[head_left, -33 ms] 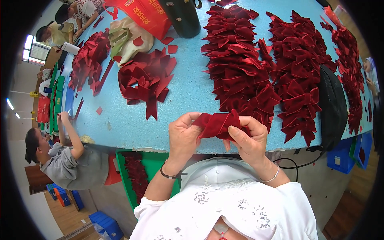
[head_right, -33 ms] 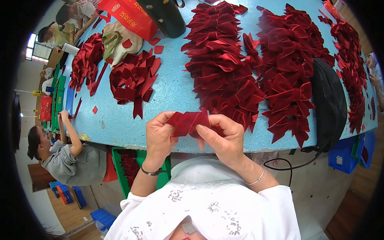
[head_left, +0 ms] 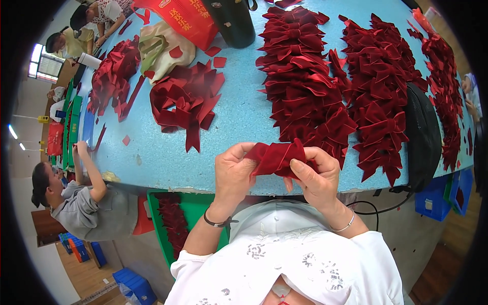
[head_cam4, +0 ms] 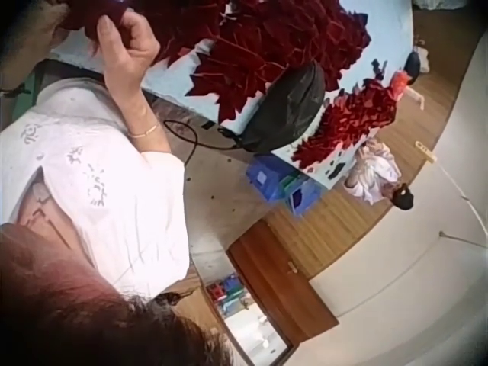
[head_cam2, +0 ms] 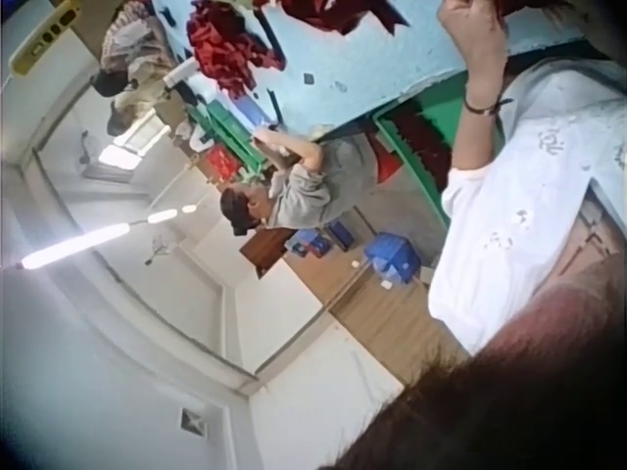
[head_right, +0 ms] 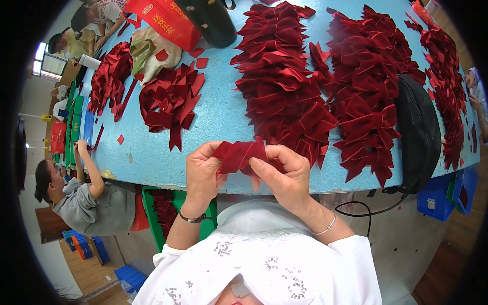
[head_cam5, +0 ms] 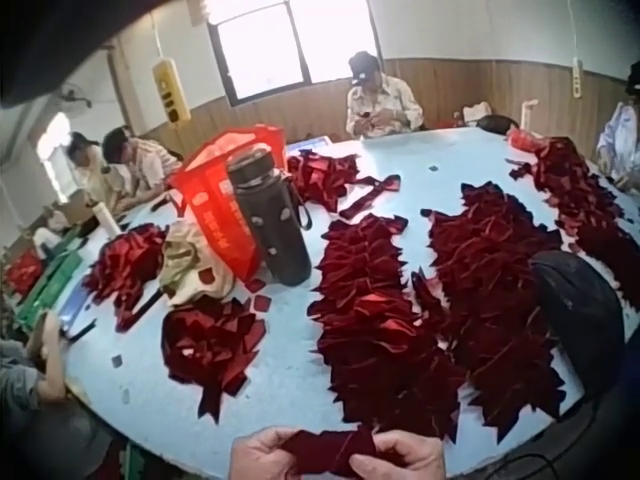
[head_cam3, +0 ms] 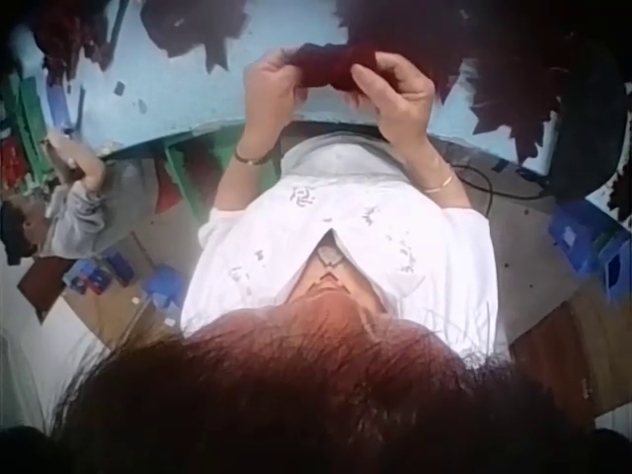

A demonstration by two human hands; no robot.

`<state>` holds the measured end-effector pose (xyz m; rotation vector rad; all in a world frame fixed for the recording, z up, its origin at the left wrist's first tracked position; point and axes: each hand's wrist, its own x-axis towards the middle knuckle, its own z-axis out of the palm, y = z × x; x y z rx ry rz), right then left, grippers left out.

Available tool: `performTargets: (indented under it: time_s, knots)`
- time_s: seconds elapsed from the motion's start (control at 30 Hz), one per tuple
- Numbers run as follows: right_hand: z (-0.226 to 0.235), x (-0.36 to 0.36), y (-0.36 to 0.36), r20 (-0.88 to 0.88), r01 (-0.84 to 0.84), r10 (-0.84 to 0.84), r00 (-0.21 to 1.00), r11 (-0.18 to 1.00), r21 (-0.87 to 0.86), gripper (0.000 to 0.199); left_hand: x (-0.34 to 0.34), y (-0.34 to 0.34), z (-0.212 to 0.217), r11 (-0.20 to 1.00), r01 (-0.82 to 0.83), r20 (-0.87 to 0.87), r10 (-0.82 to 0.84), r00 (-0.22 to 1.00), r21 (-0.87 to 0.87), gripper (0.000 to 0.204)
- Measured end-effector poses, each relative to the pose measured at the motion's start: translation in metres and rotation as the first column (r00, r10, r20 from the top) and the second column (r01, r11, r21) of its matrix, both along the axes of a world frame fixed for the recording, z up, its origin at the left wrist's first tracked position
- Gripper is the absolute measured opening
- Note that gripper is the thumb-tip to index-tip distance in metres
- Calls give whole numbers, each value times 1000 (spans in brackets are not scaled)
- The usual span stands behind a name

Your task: Fold red fabric ribbons into decorative shapes.

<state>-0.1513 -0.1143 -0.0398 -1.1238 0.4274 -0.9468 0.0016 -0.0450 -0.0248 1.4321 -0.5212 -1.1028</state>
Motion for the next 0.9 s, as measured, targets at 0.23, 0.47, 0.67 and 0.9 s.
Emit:
performTargets:
  time_s: [0.23, 0.47, 0.67, 0.9]
  knots:
    - [3, 1, -1, 56, -60, 44, 997, 947, 316, 13, -1, 0, -2, 998, 55, -156, -49, 987, 34, 15]
    - [2, 1, -1, -77, -18, 32, 997, 985, 169, 11, -1, -1, -5, 997, 78, -286, -77, 955, -9, 16]
    - [0, 0, 4, -140, 21, -15, 990, 999, 41, 8, -2, -2, 8, 988, 129, -309, -98, 946, 80, 16]
    - [5, -3, 2, -262, -4, -12, 965, 998, -60, 10, -8, -2, 1, 999, 21, -117, -18, 993, 24, 16]
